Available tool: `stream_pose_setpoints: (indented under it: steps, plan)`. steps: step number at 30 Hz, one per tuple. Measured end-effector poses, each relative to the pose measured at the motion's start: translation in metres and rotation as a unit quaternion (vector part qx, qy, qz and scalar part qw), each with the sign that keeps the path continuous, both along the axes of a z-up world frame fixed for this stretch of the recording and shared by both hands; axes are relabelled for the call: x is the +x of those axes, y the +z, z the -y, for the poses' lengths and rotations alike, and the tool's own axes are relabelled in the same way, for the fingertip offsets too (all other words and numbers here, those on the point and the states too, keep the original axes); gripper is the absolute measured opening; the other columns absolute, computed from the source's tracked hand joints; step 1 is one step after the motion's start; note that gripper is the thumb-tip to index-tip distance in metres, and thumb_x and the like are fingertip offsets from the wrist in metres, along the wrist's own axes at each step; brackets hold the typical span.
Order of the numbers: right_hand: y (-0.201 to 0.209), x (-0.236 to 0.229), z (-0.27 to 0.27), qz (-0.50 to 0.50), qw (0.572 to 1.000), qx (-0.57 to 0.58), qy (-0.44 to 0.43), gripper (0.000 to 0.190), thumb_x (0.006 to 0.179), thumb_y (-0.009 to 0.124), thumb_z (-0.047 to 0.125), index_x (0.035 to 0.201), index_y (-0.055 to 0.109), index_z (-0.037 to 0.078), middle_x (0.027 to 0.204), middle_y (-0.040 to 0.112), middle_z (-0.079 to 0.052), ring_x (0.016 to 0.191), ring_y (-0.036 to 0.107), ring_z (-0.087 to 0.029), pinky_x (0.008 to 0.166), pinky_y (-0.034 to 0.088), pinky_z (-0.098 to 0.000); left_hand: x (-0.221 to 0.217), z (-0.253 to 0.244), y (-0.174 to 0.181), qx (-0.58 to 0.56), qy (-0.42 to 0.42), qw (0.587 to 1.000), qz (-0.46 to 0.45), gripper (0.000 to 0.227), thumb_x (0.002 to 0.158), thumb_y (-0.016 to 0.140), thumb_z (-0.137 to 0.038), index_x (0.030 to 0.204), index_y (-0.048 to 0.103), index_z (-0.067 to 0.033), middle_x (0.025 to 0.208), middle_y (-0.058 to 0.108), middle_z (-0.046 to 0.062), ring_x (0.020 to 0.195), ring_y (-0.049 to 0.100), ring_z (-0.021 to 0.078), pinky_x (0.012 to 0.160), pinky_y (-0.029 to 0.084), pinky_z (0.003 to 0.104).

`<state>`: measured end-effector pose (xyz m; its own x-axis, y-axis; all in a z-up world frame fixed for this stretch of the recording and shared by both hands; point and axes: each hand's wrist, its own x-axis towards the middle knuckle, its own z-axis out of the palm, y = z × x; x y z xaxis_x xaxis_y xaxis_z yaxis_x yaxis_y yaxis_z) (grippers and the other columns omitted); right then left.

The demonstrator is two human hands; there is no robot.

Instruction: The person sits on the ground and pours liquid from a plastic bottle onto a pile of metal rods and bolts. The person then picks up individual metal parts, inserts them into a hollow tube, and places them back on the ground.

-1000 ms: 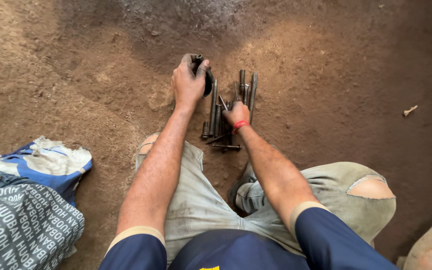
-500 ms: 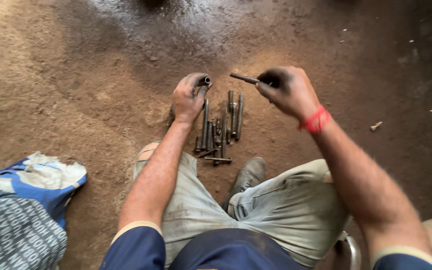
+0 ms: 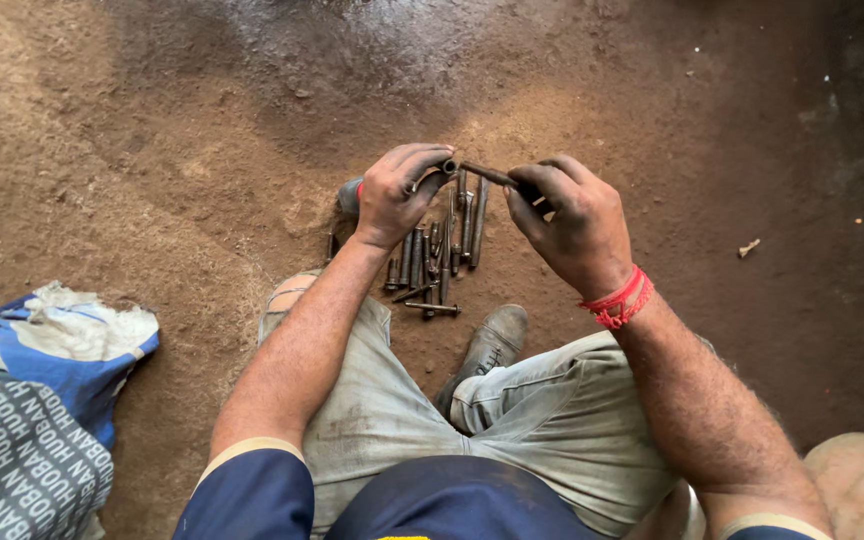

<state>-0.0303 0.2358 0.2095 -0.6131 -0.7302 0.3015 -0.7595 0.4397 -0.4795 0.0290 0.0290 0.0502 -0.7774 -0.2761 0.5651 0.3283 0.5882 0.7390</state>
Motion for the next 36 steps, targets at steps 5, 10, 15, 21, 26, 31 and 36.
stream_pose_setpoints:
  steps: [5, 10, 15, 21, 26, 31, 36]
  plan:
    - [-0.005, 0.005, 0.007, -0.030, 0.999, 0.024, 0.019, 0.019, 0.093, 0.078, 0.008, 0.111, 0.073, 0.004, 0.102, 0.071, -0.011, 0.084, 0.073, -0.026, 0.072, 0.059, -0.0349, 0.003, 0.002, 0.002, -0.038, 0.006, 0.999, 0.000, 0.026, 0.090, 0.081, -0.013, 0.114, 0.074, -0.0111, 0.115, 0.075, 0.005, 0.108, 0.072, 0.0256, 0.094, 0.059, 0.038]
    - [-0.004, 0.010, 0.012, -0.088, 0.993, 0.060, 0.041, 0.020, 0.094, 0.077, 0.012, 0.113, 0.074, 0.010, 0.102, 0.070, -0.008, 0.086, 0.072, -0.027, 0.071, 0.057, -0.0367, 0.005, 0.002, 0.002, -0.068, -0.008, 0.998, 0.007, 0.024, 0.091, 0.081, -0.015, 0.113, 0.073, -0.0101, 0.113, 0.075, 0.006, 0.107, 0.071, 0.0266, 0.092, 0.059, 0.038]
    - [-0.004, 0.007, 0.013, -0.108, 0.990, 0.082, 0.042, 0.022, 0.096, 0.077, 0.015, 0.117, 0.073, 0.012, 0.103, 0.071, -0.006, 0.088, 0.072, -0.026, 0.069, 0.057, -0.0363, 0.002, -0.003, -0.008, -0.040, -0.081, 0.996, 0.009, 0.026, 0.090, 0.078, -0.013, 0.115, 0.072, -0.0082, 0.115, 0.075, 0.008, 0.106, 0.071, 0.0298, 0.091, 0.058, 0.041]
    - [-0.010, -0.002, 0.009, -0.078, 0.994, 0.066, 0.048, 0.022, 0.099, 0.076, 0.017, 0.119, 0.073, 0.010, 0.108, 0.071, -0.009, 0.091, 0.072, -0.028, 0.075, 0.058, -0.0376, -0.001, -0.012, -0.018, 0.035, -0.152, 0.986, 0.063, 0.029, 0.091, 0.081, -0.017, 0.117, 0.073, -0.0097, 0.107, 0.075, 0.012, 0.100, 0.072, 0.0340, 0.085, 0.057, 0.042]
    - [-0.015, -0.011, 0.006, -0.052, 0.994, 0.086, 0.045, 0.021, 0.098, 0.075, 0.016, 0.118, 0.076, 0.009, 0.108, 0.073, -0.010, 0.090, 0.072, -0.029, 0.075, 0.058, -0.0384, 0.001, -0.013, -0.012, 0.131, -0.231, 0.951, 0.159, 0.029, 0.094, 0.078, -0.020, 0.120, 0.073, -0.0091, 0.105, 0.077, 0.009, 0.097, 0.075, 0.0212, 0.085, 0.058, 0.034]
    - [-0.022, -0.019, 0.004, 0.005, 0.993, 0.107, 0.043, 0.020, 0.097, 0.075, 0.015, 0.115, 0.078, 0.008, 0.107, 0.074, -0.011, 0.088, 0.073, -0.030, 0.073, 0.058, -0.0387, 0.001, -0.017, -0.007, 0.273, -0.338, 0.863, 0.257, 0.026, 0.101, 0.068, -0.018, 0.122, 0.071, -0.0038, 0.107, 0.079, 0.004, 0.097, 0.070, 0.0095, 0.088, 0.058, 0.029]
    - [-0.023, -0.027, 0.001, 0.065, 0.990, 0.110, 0.059, 0.020, 0.095, 0.076, 0.014, 0.113, 0.078, 0.004, 0.102, 0.074, -0.013, 0.087, 0.073, -0.030, 0.074, 0.058, -0.0384, -0.001, -0.017, -0.005, 0.300, -0.403, 0.813, 0.293, 0.028, 0.105, 0.062, -0.019, 0.125, 0.069, -0.0014, 0.110, 0.078, 0.004, 0.097, 0.070, 0.0088, 0.089, 0.058, 0.028]
